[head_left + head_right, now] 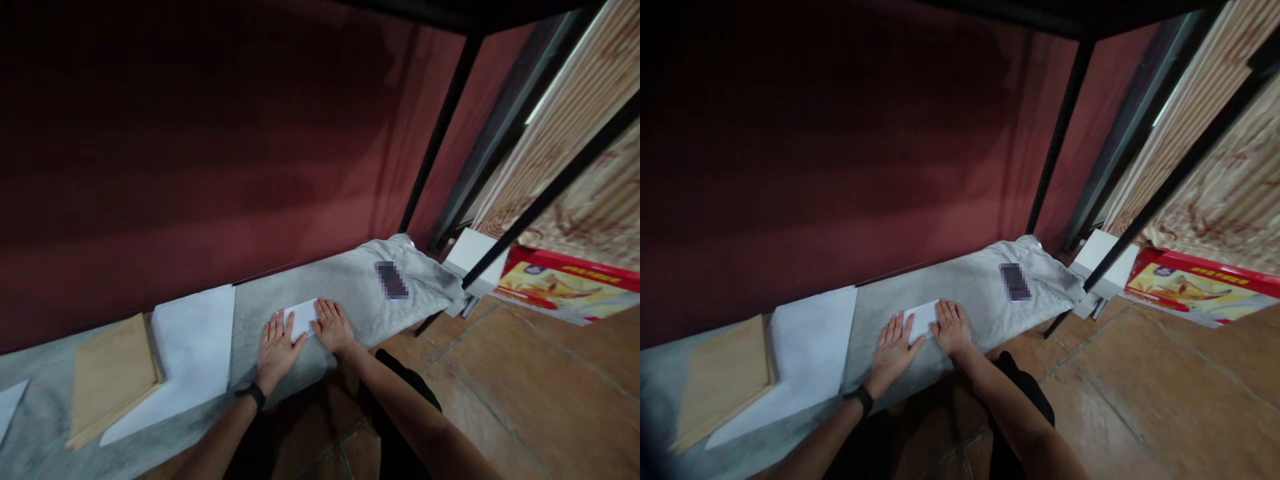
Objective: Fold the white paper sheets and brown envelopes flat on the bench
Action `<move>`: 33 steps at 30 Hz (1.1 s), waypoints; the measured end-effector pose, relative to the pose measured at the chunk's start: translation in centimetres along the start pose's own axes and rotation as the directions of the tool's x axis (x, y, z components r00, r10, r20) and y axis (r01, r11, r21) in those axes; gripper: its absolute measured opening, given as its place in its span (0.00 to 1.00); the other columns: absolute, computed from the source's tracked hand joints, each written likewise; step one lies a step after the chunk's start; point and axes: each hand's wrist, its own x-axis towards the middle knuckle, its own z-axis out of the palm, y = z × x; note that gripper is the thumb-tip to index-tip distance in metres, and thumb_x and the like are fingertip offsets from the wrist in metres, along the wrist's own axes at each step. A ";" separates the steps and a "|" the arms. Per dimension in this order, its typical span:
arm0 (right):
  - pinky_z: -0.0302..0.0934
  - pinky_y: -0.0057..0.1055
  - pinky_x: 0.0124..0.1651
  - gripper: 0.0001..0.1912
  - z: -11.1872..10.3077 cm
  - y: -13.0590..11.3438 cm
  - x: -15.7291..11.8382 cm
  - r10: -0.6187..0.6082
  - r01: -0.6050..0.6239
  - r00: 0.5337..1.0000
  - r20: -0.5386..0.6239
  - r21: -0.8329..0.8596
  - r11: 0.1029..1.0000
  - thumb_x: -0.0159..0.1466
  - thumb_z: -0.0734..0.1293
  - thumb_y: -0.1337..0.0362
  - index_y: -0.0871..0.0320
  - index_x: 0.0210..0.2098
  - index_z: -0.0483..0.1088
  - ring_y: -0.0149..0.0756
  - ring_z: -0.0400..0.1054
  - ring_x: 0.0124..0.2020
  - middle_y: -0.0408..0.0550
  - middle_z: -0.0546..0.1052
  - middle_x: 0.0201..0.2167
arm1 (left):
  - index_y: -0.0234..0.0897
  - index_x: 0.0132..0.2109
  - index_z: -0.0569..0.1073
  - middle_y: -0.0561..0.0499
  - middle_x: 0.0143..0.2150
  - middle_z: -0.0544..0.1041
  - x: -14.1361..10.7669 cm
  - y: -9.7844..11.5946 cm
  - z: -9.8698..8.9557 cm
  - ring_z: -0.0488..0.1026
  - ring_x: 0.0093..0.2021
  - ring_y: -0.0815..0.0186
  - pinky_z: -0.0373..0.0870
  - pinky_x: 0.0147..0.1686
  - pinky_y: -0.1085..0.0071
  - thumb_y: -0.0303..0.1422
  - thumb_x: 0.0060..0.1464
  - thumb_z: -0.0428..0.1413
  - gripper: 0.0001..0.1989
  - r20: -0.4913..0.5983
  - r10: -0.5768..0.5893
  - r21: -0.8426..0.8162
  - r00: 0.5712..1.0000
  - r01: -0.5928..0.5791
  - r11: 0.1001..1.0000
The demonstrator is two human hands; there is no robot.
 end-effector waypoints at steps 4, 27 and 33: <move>0.42 0.48 0.72 0.31 -0.6 -0.3 0.1 0.025 -0.025 0.999 0.028 -0.018 1.000 0.74 0.54 0.54 0.64 0.71 0.54 0.47 0.51 0.71 0.55 0.57 0.71 | 0.31 0.69 0.62 0.36 0.72 0.61 0.0 -0.3 0.1 0.54 0.73 0.48 0.55 0.68 0.51 0.49 0.66 0.43 0.34 -0.033 0.009 -0.032 0.999 -0.010 0.999; 0.37 0.53 0.73 0.32 -1.9 -1.0 0.1 0.083 -0.089 0.989 0.124 0.044 0.995 0.75 0.51 0.52 0.60 0.73 0.51 0.48 0.45 0.73 0.53 0.52 0.73 | 0.33 0.69 0.63 0.41 0.68 0.67 -4.5 -1.6 0.2 0.62 0.69 0.54 0.62 0.66 0.51 0.43 0.68 0.42 0.29 -0.067 0.137 -0.135 0.988 -0.145 0.980; 0.35 0.52 0.73 0.32 -2.0 -1.1 0.0 0.086 -0.092 0.989 0.123 0.038 0.995 0.75 0.50 0.51 0.60 0.73 0.50 0.47 0.45 0.74 0.53 0.52 0.73 | 0.33 0.68 0.64 0.40 0.68 0.68 -4.5 -1.6 0.6 0.62 0.69 0.53 0.61 0.67 0.51 0.42 0.67 0.43 0.29 -0.079 0.112 -0.144 0.991 -0.123 0.982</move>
